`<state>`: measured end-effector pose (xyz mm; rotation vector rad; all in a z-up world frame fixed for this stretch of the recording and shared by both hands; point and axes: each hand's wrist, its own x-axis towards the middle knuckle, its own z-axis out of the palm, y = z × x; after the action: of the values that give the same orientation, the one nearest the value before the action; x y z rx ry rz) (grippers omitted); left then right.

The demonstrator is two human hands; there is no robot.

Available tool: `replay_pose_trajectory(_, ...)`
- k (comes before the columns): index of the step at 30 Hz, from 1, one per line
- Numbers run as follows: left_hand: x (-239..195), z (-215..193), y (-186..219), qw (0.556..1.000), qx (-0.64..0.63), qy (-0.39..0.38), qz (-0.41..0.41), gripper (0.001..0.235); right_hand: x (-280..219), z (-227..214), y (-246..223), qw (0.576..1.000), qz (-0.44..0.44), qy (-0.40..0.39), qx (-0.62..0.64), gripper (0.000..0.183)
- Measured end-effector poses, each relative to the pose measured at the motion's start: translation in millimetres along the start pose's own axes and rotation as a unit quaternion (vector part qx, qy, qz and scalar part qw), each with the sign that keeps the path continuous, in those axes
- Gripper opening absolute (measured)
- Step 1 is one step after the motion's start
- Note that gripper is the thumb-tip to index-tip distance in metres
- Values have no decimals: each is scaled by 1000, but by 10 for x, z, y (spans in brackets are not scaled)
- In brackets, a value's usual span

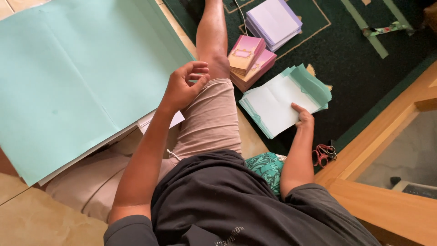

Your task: Sorting and stacking printed cards and envelopes on a flat surface while sitting on the floor.

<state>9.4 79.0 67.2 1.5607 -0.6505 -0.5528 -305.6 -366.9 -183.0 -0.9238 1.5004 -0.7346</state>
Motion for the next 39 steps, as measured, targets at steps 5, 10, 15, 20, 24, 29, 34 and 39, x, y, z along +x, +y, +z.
replay_pose_trajectory(5, -17, -17, 9, 1000, -8, 3, 0, 33, -13, -40, -288, 999, -2, -31, 10, 57)
replay_pose_trajectory(10, -18, -28, -5, 1000, -12, 5, 5, 35, -283, -72, -803, 995, -90, -22, 22, 51)
replay_pose_trajectory(15, -22, -16, 70, 998, -29, -18, 44, 38, -1265, 65, -1737, 970, -233, -53, 32, 52)
replay_pose_trajectory(20, -51, -153, 520, 988, 64, -3, 142, 63, -2682, 373, -2341, 917, -302, -255, 56, 61)
replay_pose_trajectory(24, -66, -483, 670, 987, 82, 24, 140, 92, -3331, 1016, -2460, 859, -279, -426, 47, 72)
replay_pose_trajectory(29, -574, -782, 1162, 975, 23, 150, 161, 70, -3880, 2184, -2183, 772, -250, -583, -31, 69)
replay_pose_trajectory(34, -637, -1359, 976, 897, 126, 323, 274, 58, -4443, 3114, -1980, 640, -335, -691, -13, 52)
replay_pose_trajectory(39, -579, -1782, 618, 860, 171, 369, 309, 55, -4639, 3702, -1779, 618, -364, -695, -47, 47)
